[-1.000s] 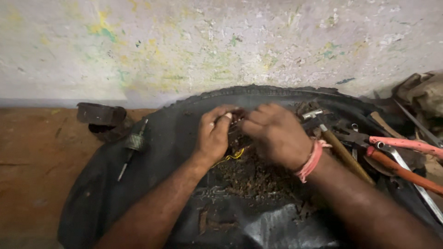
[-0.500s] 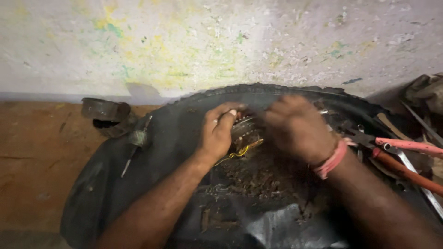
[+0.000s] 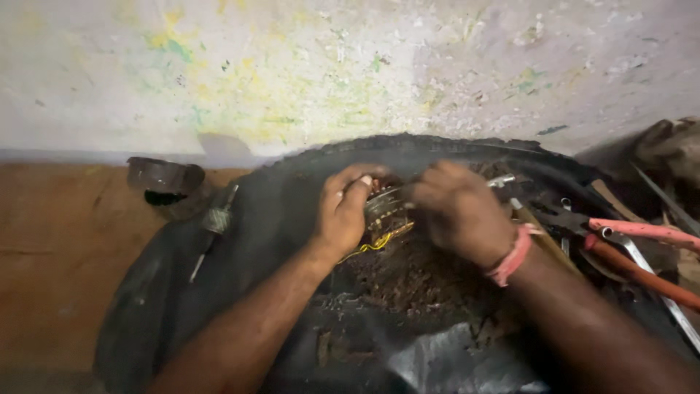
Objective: The person uses a small metal scraper to remove debris and residue from the surface of a cylindrical electrical component with copper windings. The person repeatedly scrapes and wipes the component, rotating it to access different areas, and discards debris onto the work surface.
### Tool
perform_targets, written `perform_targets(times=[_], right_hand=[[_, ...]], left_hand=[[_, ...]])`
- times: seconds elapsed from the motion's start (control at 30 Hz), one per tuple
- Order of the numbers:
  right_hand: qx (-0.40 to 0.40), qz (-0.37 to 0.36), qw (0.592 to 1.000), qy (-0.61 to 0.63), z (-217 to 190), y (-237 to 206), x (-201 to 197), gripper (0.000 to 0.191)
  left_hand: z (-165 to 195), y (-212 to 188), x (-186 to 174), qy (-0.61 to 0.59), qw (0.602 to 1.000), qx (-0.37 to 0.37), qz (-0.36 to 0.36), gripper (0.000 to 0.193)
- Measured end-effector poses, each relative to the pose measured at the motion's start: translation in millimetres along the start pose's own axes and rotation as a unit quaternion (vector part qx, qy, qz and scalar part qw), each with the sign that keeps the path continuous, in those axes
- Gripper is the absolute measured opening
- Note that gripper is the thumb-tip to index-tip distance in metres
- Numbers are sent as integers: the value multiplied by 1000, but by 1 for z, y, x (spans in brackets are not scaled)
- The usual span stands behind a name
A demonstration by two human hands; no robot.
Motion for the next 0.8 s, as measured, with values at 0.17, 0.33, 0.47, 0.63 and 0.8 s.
perform_targets(times=[0.17, 0.33, 0.47, 0.63, 0.8], right_hand=[[6, -4, 1000, -14, 8, -7, 11, 18], [31, 24, 997, 69, 18, -10, 2, 22], [16, 17, 998, 61, 15, -11, 10, 21], [47, 32, 993, 102, 33, -16, 5, 15], [25, 20, 998, 60, 23, -12, 15, 14]], left_hand=[[0, -1, 1, -25, 1000, -10, -11, 32], [-5, -1, 1, -32, 999, -27, -2, 33], [-6, -1, 1, -35, 999, -31, -4, 32], [-3, 0, 0, -15, 1000, 1, -4, 33], [-15, -2, 2, -63, 997, -35, 4, 31]])
Point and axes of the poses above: each hand's wrist, its own y-axis towards the middle knuckle, its own x-axis out of the palm, z = x × y, the point moved 9 cm from there along y, towards the middle knuckle, and after that the axes turned 6 degrees about x, right-handed, at the moved point
